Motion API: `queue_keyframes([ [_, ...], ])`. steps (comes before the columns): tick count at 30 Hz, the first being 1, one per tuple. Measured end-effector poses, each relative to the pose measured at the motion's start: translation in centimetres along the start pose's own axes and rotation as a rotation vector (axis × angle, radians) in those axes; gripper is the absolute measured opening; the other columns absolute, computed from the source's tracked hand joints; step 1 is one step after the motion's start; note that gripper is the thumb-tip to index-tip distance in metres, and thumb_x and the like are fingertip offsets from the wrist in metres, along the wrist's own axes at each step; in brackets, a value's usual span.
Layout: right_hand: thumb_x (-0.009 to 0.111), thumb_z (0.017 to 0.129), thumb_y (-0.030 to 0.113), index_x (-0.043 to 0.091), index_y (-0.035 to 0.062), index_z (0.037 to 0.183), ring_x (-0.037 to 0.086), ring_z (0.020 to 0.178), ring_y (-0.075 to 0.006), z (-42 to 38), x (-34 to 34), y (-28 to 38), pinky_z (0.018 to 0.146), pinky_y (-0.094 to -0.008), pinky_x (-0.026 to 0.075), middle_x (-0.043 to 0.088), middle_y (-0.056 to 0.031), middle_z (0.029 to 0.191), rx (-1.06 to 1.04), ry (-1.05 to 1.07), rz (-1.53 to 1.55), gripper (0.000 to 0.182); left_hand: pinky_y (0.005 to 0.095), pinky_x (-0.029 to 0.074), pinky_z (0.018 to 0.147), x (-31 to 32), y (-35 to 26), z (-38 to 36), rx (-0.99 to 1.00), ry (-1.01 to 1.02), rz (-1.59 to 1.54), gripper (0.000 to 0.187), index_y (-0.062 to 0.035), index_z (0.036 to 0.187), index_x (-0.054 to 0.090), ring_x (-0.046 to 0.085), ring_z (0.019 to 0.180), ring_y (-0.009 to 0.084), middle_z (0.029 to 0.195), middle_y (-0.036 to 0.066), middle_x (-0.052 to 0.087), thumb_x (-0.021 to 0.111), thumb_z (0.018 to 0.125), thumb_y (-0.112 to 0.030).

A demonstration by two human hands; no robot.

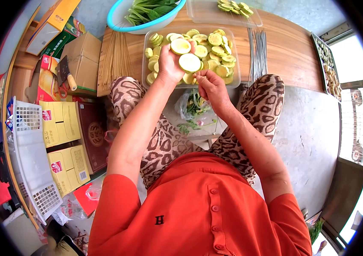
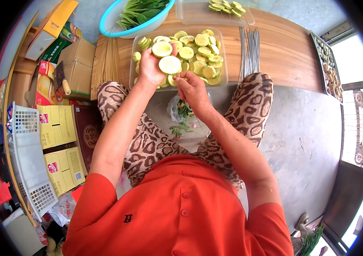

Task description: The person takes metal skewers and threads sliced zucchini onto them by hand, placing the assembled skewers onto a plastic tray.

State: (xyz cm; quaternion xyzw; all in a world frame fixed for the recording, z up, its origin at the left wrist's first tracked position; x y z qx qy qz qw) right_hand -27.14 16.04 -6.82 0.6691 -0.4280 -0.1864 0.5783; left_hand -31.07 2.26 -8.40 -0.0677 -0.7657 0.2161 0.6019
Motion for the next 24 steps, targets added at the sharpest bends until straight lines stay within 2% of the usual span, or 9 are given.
queue_keyframes([
  [2,0.048,0.096,0.018,0.054,0.0040,0.097,0.032,0.045,-0.0040,0.0,0.1,0.0,0.043,-0.0197,0.023,0.039,0.0052,0.054,0.006,-0.002,-0.011,0.015,0.0434,0.047,0.092,0.4,0.0,-0.1,0.000,0.043,0.021,0.045,0.0016,0.114,0.051,0.058,0.101,0.0311,0.114,0.019,0.057,0.031,0.092,-0.032],
  [7,0.049,0.094,0.019,0.057,0.0027,0.098,0.037,0.048,-0.0048,-0.5,0.4,-0.7,0.044,-0.0204,0.028,0.044,0.0031,0.056,0.036,0.035,-0.011,0.018,0.0467,0.049,0.083,-0.7,-0.3,0.1,0.049,-0.091,0.018,0.048,-0.0056,0.112,0.052,0.060,0.094,0.0295,0.104,0.015,0.061,0.026,0.095,-0.042],
  [11,0.045,0.097,0.017,0.057,0.0035,0.100,0.031,0.046,-0.0054,-0.4,0.7,-1.1,0.044,-0.0207,0.025,0.038,0.0042,0.054,0.013,0.075,-0.046,0.019,0.0465,0.049,0.083,-0.8,-0.5,0.0,0.069,-0.091,0.071,0.049,-0.0066,0.111,0.053,0.060,0.091,0.0296,0.102,0.014,0.062,0.025,0.096,-0.043],
  [24,0.045,0.096,0.016,0.058,0.0049,0.095,0.030,0.046,-0.0035,-0.2,0.7,-0.9,0.043,-0.0193,0.023,0.039,0.0052,0.054,-0.008,0.027,-0.081,0.016,0.0469,0.051,0.083,-1.2,-0.4,0.2,0.115,-0.126,0.121,0.049,-0.0052,0.113,0.052,0.062,0.089,0.0306,0.102,0.015,0.062,0.023,0.097,-0.041],
])
Point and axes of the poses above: each hand's wrist, its own z-axis towards the middle knuckle, its own x-axis out of the palm, y = z × x, the point moved 9 cm from there along z, towards the middle knuckle
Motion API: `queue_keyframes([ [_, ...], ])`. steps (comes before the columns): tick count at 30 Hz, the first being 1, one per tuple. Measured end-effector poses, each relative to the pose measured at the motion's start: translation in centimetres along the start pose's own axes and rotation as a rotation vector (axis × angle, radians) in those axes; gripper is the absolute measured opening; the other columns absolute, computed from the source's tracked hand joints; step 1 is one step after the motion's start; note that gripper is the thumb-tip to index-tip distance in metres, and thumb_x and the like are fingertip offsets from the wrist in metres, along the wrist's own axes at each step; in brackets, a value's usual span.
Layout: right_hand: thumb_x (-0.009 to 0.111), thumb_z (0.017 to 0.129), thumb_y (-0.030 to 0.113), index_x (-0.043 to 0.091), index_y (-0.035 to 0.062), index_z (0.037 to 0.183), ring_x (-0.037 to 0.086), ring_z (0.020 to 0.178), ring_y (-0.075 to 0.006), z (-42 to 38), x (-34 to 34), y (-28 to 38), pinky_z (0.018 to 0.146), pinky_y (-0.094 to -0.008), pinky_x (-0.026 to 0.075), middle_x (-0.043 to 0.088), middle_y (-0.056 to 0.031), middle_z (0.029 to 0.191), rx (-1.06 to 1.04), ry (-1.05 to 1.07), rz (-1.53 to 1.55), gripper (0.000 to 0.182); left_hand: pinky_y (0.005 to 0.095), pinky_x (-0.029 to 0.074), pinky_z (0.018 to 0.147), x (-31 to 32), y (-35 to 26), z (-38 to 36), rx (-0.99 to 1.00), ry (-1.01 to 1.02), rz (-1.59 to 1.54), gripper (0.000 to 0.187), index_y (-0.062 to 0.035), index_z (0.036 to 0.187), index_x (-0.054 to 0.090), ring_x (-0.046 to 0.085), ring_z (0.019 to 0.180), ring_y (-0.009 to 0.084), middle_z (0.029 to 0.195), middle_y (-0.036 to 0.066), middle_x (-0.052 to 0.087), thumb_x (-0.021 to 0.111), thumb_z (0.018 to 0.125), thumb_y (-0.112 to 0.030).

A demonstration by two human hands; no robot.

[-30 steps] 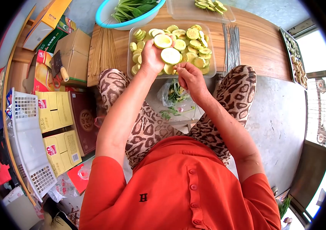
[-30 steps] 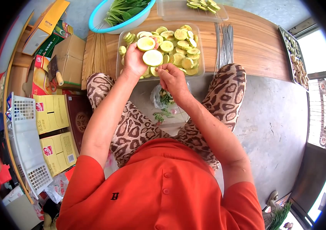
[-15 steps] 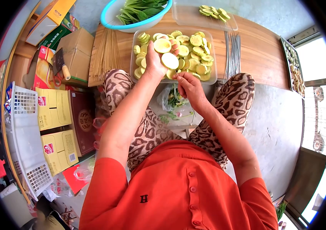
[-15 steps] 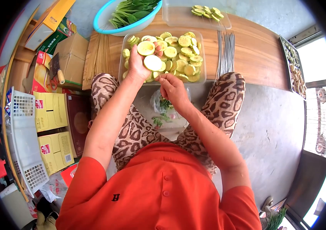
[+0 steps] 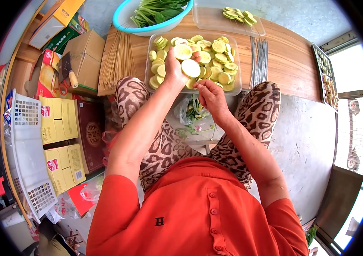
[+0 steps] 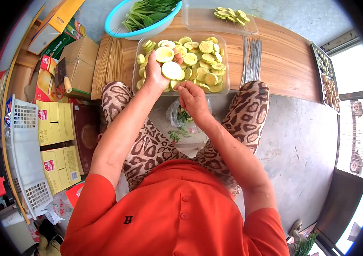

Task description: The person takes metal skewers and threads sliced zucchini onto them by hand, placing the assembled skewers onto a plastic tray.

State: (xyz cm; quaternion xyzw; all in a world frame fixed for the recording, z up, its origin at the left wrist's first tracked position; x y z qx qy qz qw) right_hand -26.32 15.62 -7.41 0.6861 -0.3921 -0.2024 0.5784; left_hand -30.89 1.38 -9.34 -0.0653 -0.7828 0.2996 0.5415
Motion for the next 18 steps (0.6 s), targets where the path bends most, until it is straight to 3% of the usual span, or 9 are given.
queue_keyframes([
  [7,0.045,0.096,0.016,0.057,0.0050,0.095,0.030,0.046,-0.0034,0.20,0.13,0.19,0.043,-0.0193,0.023,0.038,0.0053,0.054,-0.020,0.001,0.000,0.016,0.0473,0.051,0.083,-0.09,0.10,0.08,0.012,-0.008,0.006,0.049,-0.0041,0.112,0.052,0.062,0.088,0.0303,0.101,0.016,0.062,0.023,0.097,-0.040],
  [18,0.046,0.096,0.017,0.058,0.0040,0.092,0.032,0.046,-0.0039,0.93,-0.01,0.25,0.043,-0.0199,0.024,0.039,0.0052,0.054,-0.040,-0.033,-0.002,0.018,0.0420,0.055,0.072,-0.14,0.37,-0.46,0.070,-0.070,0.094,0.051,-0.0019,0.110,0.053,0.064,0.078,0.0286,0.095,0.014,0.064,0.024,0.096,-0.042],
])
Point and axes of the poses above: each hand's wrist, its own z-axis towards the middle knuckle, its own x-axis out of the palm, y = z × x, the point moved 9 cm from there along z, towards the middle knuckle
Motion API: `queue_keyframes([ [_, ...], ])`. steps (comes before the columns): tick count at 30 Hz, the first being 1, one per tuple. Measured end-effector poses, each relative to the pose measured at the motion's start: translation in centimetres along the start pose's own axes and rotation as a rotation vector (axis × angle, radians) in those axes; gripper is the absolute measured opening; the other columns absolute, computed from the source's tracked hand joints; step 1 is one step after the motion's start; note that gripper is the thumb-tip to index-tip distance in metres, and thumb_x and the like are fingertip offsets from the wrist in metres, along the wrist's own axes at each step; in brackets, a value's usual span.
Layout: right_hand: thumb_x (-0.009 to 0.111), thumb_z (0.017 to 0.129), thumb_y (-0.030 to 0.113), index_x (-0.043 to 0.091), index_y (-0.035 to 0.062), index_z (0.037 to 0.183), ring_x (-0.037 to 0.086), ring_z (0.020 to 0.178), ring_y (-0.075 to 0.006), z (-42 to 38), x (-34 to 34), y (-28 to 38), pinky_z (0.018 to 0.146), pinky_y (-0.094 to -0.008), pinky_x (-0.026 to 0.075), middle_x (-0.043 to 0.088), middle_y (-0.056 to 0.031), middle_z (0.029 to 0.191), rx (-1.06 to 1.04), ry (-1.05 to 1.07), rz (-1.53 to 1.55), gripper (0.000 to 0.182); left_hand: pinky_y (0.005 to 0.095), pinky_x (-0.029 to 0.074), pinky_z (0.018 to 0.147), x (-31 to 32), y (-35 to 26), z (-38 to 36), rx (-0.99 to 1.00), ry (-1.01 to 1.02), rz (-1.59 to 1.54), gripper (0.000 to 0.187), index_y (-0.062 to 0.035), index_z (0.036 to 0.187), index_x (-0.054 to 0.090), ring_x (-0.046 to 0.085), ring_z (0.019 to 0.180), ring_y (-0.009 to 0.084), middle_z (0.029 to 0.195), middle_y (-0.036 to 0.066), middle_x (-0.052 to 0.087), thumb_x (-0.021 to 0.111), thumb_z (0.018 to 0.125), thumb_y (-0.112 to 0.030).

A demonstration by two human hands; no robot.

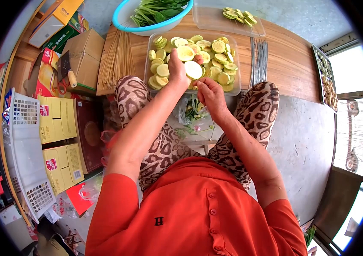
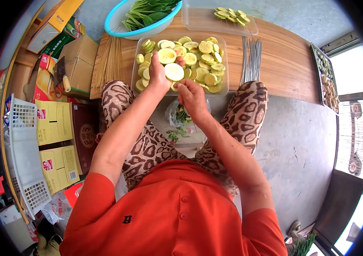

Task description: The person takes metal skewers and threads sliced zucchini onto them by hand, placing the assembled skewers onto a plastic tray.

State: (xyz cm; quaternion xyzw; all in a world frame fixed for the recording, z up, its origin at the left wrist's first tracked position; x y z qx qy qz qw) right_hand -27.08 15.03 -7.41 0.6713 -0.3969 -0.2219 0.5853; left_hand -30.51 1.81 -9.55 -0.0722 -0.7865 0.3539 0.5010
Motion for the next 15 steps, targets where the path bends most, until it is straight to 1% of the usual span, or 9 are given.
queue_keyframes([
  [2,0.046,0.096,0.017,0.058,0.0039,0.092,0.032,0.047,-0.0039,0.0,0.0,0.0,0.043,-0.0200,0.024,0.039,0.0051,0.054,0.001,0.001,0.008,0.018,0.0417,0.055,0.072,0.0,0.0,0.0,0.014,-0.014,-0.004,0.052,-0.0021,0.111,0.053,0.064,0.077,0.0285,0.094,0.013,0.064,0.024,0.096,-0.043],
  [4,0.046,0.096,0.017,0.058,0.0038,0.092,0.032,0.047,-0.0040,0.1,0.0,0.1,0.043,-0.0201,0.024,0.039,0.0050,0.054,0.000,0.004,0.019,0.019,0.0410,0.055,0.072,0.2,-0.2,0.1,0.011,0.002,0.016,0.056,-0.0019,0.110,0.053,0.064,0.079,0.0285,0.095,0.013,0.064,0.022,0.097,-0.046],
  [6,0.050,0.094,0.017,0.059,0.0014,0.091,0.036,0.047,-0.0050,0.1,0.0,0.2,0.044,-0.0209,0.029,0.044,0.0033,0.054,-0.010,0.009,0.009,0.018,0.0408,0.055,0.073,0.4,-0.4,-0.1,-0.001,-0.009,0.011,0.058,-0.0014,0.111,0.053,0.064,0.080,0.0285,0.095,0.013,0.064,0.022,0.097,-0.049],
  [8,0.050,0.094,0.018,0.060,0.0014,0.092,0.037,0.047,-0.0050,0.1,0.1,0.4,0.044,-0.0209,0.029,0.044,0.0033,0.054,0.004,0.015,0.030,0.019,0.0405,0.055,0.074,0.5,-0.5,-0.2,-0.014,-0.023,0.005,0.061,-0.0008,0.111,0.053,0.064,0.081,0.0284,0.096,0.014,0.064,0.022,0.097,-0.052],
  [10,0.050,0.094,0.018,0.060,0.0013,0.093,0.037,0.047,-0.0049,0.0,0.3,0.4,0.043,-0.0208,0.028,0.044,0.0033,0.055,0.022,0.021,0.053,0.020,0.0405,0.055,0.076,0.7,-1.5,0.0,0.056,0.019,0.016,0.065,0.0009,0.114,0.051,0.064,0.083,0.0291,0.098,0.016,0.063,0.022,0.096,-0.055],
  [11,0.049,0.096,0.018,0.059,0.0014,0.096,0.036,0.048,-0.0048,-0.1,0.4,0.4,0.045,-0.0206,0.028,0.044,0.0034,0.055,0.035,0.028,0.038,0.020,0.0405,0.055,0.076,0.4,-1.8,0.3,0.057,0.018,0.016,0.065,0.0009,0.114,0.051,0.064,0.083,0.0291,0.098,0.016,0.063,0.022,0.096,-0.055],
  [12,0.047,0.097,0.018,0.059,0.0014,0.099,0.035,0.049,-0.0046,-0.2,0.5,0.3,0.046,-0.0204,0.028,0.043,0.0035,0.056,0.050,0.035,0.023,0.020,0.0412,0.054,0.078,-0.1,-2.3,0.6,0.054,0.002,0.010,0.066,0.0023,0.115,0.049,0.063,0.086,0.0303,0.101,0.017,0.062,0.023,0.096,-0.055],
  [14,0.048,0.097,0.018,0.058,0.0011,0.098,0.035,0.049,-0.0047,-0.6,0.6,0.3,0.046,-0.0202,0.028,0.043,0.0033,0.056,0.048,0.061,0.006,0.020,0.0434,0.054,0.081,-0.9,-3.2,0.8,0.084,-0.064,-0.057,0.068,0.0058,0.120,0.044,0.062,0.094,0.0344,0.106,0.020,0.059,0.025,0.095,-0.055],
  [15,0.048,0.097,0.018,0.058,0.0008,0.098,0.036,0.049,-0.0047,-0.8,0.7,0.4,0.046,-0.0200,0.029,0.044,0.0032,0.056,0.044,0.086,-0.011,0.020,0.0434,0.054,0.081,-1.0,-3.5,0.7,0.085,-0.067,-0.056,0.068,0.0058,0.120,0.044,0.062,0.094,0.0344,0.106,0.020,0.059,0.025,0.095,-0.055],
])
Point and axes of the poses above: each hand's wrist, its own z-axis towards the middle knuckle, its own x-axis out of the palm, y = z × x, the point moved 9 cm from there along z, towards the middle knuckle
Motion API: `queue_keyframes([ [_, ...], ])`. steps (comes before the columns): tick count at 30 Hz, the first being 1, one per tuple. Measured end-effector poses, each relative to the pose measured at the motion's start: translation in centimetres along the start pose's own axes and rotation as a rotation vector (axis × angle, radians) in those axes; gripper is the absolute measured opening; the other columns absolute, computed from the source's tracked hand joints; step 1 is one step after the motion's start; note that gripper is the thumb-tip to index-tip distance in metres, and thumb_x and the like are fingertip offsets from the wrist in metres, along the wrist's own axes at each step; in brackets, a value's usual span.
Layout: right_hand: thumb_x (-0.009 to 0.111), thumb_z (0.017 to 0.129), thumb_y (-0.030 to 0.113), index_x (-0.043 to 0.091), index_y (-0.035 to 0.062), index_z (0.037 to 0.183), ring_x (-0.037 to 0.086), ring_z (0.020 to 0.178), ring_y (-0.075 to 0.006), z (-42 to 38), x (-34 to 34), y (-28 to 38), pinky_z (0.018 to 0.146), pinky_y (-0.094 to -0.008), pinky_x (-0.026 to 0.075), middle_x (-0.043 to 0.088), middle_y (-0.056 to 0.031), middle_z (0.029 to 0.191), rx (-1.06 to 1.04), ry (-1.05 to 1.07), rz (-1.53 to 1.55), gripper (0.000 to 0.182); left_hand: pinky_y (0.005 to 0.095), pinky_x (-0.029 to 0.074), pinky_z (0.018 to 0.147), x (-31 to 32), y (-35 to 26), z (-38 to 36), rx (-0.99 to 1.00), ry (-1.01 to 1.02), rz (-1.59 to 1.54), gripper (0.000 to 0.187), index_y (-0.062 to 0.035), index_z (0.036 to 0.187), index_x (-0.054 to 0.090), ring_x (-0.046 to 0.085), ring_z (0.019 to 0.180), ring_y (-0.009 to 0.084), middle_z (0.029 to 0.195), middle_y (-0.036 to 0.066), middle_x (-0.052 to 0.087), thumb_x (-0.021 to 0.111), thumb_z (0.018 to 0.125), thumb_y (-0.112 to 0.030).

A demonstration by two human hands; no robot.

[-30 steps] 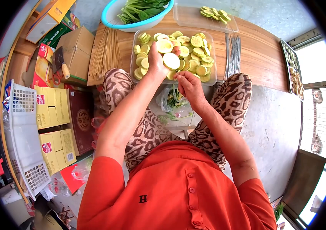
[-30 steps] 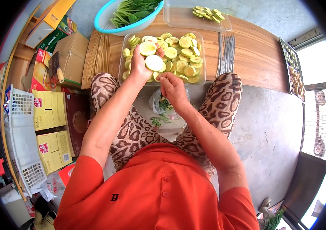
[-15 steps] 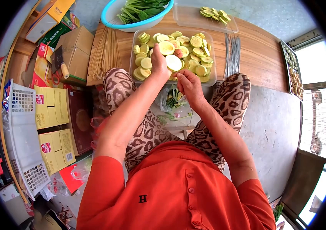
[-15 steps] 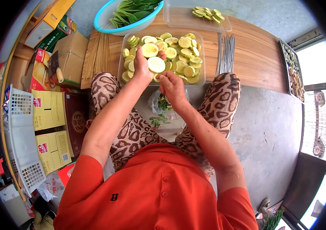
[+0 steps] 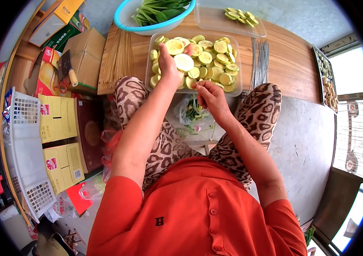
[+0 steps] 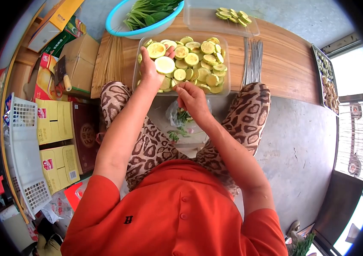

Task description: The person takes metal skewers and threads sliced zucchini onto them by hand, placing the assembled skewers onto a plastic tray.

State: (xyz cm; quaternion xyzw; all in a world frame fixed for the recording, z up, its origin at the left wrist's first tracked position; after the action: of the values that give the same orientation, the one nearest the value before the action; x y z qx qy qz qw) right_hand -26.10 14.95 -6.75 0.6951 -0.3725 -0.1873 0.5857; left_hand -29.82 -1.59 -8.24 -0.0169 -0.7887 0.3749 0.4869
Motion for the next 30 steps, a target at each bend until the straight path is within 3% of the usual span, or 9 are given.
queue_keyframes([
  [7,0.051,0.094,0.015,0.061,-0.0010,0.092,0.041,0.047,-0.0054,-0.9,0.0,0.4,0.044,-0.0203,0.033,0.047,0.0025,0.056,-0.060,0.075,-0.080,0.019,0.0444,0.051,0.087,-3.2,-1.5,2.3,0.056,-0.019,-0.030,0.067,0.0027,0.120,0.045,0.061,0.100,0.0340,0.108,0.018,0.059,0.030,0.094,-0.057],
  [9,0.051,0.095,0.016,0.061,-0.0005,0.093,0.040,0.046,-0.0042,-1.4,-0.3,1.3,0.044,-0.0200,0.034,0.046,0.0032,0.056,-0.075,0.065,-0.078,0.019,0.0476,0.045,0.095,-2.1,-1.4,1.3,-0.029,-0.015,-0.049,0.071,0.0019,0.125,0.043,0.059,0.105,0.0347,0.115,0.018,0.058,0.027,0.093,-0.060],
  [12,0.049,0.096,0.018,0.062,0.0026,0.096,0.036,0.048,-0.0028,-1.8,-1.6,4.0,0.044,-0.0190,0.028,0.042,0.0065,0.057,-0.108,0.047,-0.079,0.020,0.0499,0.037,0.101,-0.5,-2.3,0.3,0.082,0.102,0.065,0.073,-0.0019,0.132,0.039,0.048,0.119,0.0355,0.131,0.019,0.047,0.025,0.093,-0.062],
  [13,0.049,0.096,0.018,0.062,0.0029,0.095,0.036,0.048,-0.0030,-1.7,-2.2,4.7,0.043,-0.0189,0.028,0.042,0.0061,0.057,-0.111,0.049,-0.049,0.020,0.0506,0.034,0.103,-0.4,-2.5,-0.7,0.049,0.057,0.133,0.070,-0.0044,0.136,0.034,0.044,0.123,0.0347,0.136,0.018,0.042,0.029,0.093,-0.059],
  [20,0.049,0.095,0.017,0.061,0.0022,0.093,0.032,0.043,-0.0037,0.7,-10.3,10.2,0.041,-0.0193,0.023,0.038,0.0058,0.050,-0.151,-0.106,-0.076,0.020,0.0418,0.041,0.096,-0.6,-1.7,-1.3,-0.087,0.114,0.292,0.061,-0.0051,0.135,0.036,0.054,0.112,0.0282,0.126,0.015,0.049,0.034,0.095,-0.052],
  [22,0.049,0.095,0.017,0.061,0.0016,0.093,0.031,0.042,-0.0039,2.3,-13.1,11.3,0.040,-0.0200,0.023,0.038,0.0056,0.050,-0.167,-0.155,-0.098,0.020,0.0400,0.045,0.090,0.1,-1.9,-1.7,-0.092,0.125,0.333,0.061,0.0011,0.133,0.037,0.059,0.102,0.0282,0.122,0.017,0.051,0.033,0.097,-0.048],
  [30,0.051,0.090,0.011,0.061,-0.0056,0.092,0.034,0.037,-0.0078,11.5,-24.2,10.8,0.035,-0.0231,0.024,0.043,-0.0004,0.050,-0.170,-0.353,-0.022,0.020,0.0353,0.047,0.083,0.6,-0.7,-2.7,-0.176,0.198,0.416,0.048,0.0000,0.122,0.049,0.061,0.093,0.0238,0.111,0.014,0.059,0.039,0.097,-0.040],
])
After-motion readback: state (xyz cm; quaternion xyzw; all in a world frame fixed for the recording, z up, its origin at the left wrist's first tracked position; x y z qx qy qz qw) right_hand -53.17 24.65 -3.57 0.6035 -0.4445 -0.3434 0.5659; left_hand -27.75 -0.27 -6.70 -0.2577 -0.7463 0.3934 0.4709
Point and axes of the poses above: each hand's wrist, its own z-axis towards the middle knuckle, its own x-axis out of the palm, y = z × x, the point moved 9 cm from there along z, towards the middle knuckle
